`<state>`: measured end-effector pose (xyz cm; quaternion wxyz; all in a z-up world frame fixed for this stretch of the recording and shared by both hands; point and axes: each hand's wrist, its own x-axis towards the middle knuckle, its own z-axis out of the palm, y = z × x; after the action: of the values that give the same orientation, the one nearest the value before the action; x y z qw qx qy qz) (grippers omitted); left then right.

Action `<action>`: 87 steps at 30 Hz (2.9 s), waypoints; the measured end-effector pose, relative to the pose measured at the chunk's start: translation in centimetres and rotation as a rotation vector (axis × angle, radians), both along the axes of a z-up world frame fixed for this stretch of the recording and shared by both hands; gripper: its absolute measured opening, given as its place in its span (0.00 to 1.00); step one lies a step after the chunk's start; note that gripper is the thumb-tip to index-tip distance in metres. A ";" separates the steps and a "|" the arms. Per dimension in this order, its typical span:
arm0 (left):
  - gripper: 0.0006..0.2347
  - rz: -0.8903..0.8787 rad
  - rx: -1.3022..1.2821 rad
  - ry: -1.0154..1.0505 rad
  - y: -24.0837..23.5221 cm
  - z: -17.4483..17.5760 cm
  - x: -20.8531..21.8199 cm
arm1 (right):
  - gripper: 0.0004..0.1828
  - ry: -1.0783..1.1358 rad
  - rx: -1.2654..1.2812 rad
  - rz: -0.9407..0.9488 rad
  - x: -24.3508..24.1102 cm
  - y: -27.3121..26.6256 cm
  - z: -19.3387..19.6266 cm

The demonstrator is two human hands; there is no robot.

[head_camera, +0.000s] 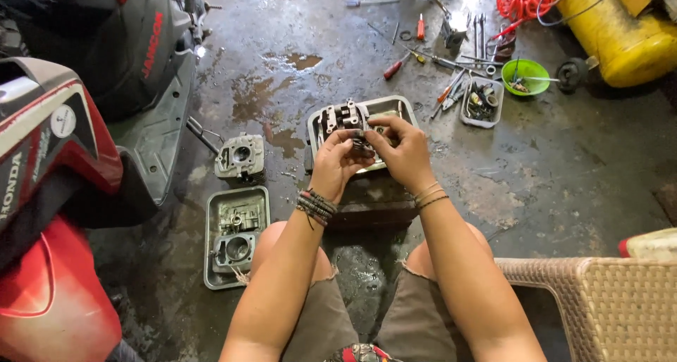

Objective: Inspecting and manually testing the movement of components within a motorcycle engine cylinder head.

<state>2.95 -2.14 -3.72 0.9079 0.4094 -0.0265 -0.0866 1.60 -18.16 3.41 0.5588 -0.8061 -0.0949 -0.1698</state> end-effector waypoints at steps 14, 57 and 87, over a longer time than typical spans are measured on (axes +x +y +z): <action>0.12 0.020 0.186 -0.095 1.4 0.7 -0.1 | 0.18 0.083 -0.235 -0.070 -0.2 -1.1 0.6; 0.18 -0.023 0.288 -0.317 0.2 1.8 -1.6 | 0.17 0.124 -0.109 0.011 -0.9 -0.2 0.0; 0.17 0.023 0.302 -0.239 0.2 -0.1 -0.7 | 0.17 0.044 -0.136 -0.010 -0.1 0.0 -0.8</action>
<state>2.20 -1.92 -3.79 0.8275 0.5485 -0.1162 -0.0298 1.54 -18.13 2.59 0.5039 -0.8462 -0.0898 -0.1479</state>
